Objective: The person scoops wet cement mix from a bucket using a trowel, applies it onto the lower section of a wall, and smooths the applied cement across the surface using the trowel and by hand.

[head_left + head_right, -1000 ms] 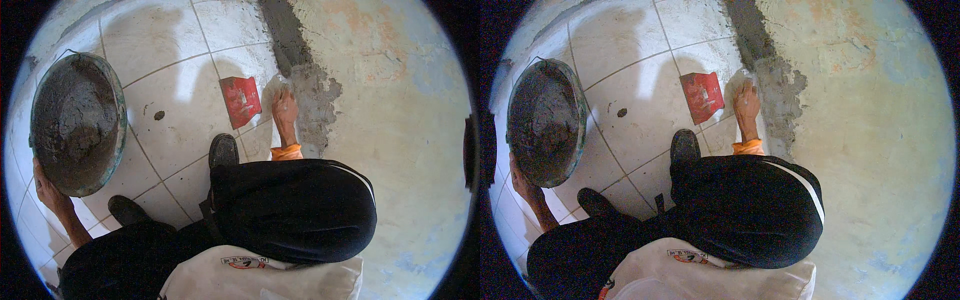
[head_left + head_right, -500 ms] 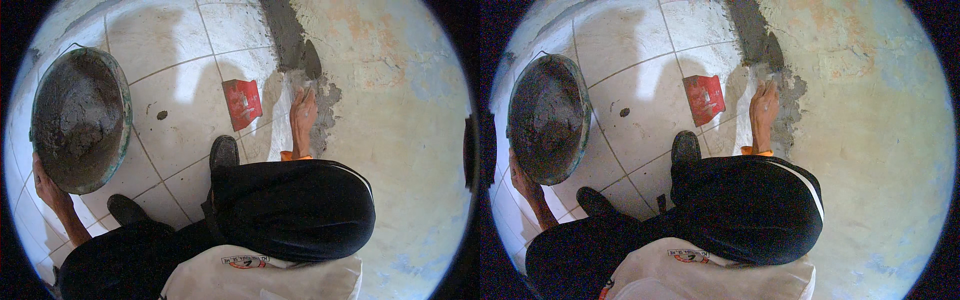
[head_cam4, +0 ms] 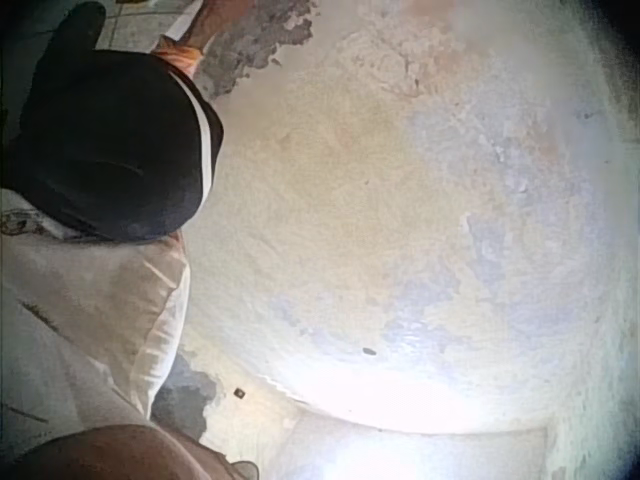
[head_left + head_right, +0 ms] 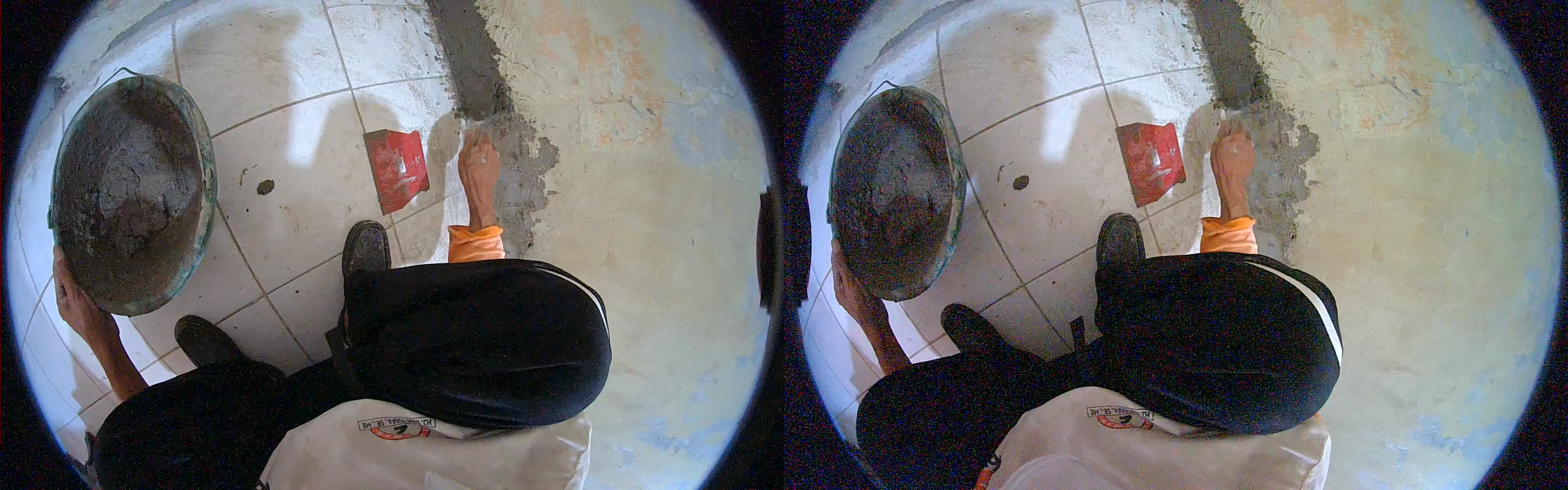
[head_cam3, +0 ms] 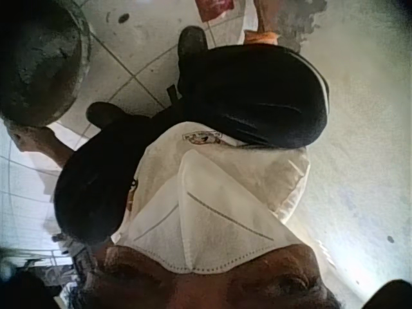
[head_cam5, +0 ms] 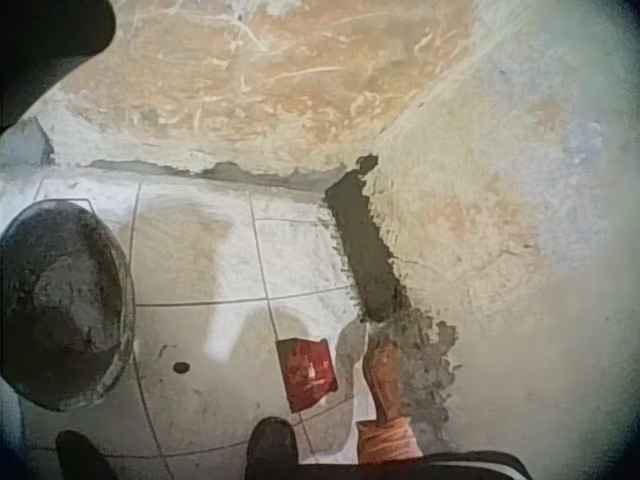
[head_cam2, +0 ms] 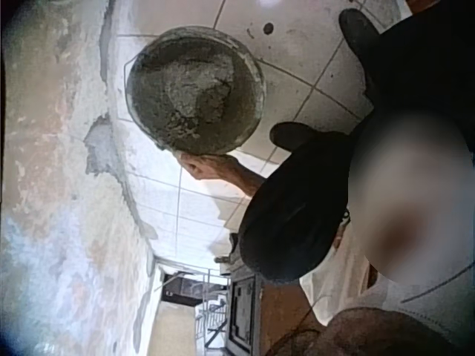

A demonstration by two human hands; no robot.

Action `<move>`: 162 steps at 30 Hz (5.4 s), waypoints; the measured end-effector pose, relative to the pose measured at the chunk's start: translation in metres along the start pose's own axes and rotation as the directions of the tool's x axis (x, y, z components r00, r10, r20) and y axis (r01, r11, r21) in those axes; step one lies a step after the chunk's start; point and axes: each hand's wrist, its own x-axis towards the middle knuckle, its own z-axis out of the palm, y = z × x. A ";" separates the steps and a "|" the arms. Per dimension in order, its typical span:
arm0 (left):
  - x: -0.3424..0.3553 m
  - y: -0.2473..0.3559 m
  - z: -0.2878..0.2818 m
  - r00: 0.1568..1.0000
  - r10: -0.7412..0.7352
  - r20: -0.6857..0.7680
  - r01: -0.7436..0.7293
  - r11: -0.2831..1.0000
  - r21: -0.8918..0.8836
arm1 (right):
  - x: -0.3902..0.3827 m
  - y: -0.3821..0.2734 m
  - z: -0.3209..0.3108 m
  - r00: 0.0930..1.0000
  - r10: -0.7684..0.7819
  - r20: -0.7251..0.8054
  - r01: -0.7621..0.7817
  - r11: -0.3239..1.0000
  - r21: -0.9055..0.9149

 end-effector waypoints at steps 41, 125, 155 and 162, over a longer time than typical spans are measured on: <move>0.001 -0.004 -0.001 0.991 0.134 -0.005 -0.131 0.974 0.186 | -0.005 0.033 -0.110 0.999 -0.003 -0.052 -0.004 0.991 -0.130; -0.010 0.017 0.012 0.992 -0.110 -0.065 0.111 0.994 0.010 | 0.247 -0.144 -0.061 0.936 -0.238 -0.259 0.314 0.897 0.311; 0.105 0.143 0.115 0.721 0.057 0.691 -0.348 0.892 0.289 | -0.273 0.054 -0.115 0.926 0.308 0.217 -0.360 0.894 0.266; 0.092 0.168 0.143 0.607 0.080 0.791 -0.583 0.721 0.375 | -0.280 0.055 -0.057 0.889 0.399 0.222 -0.444 0.871 0.211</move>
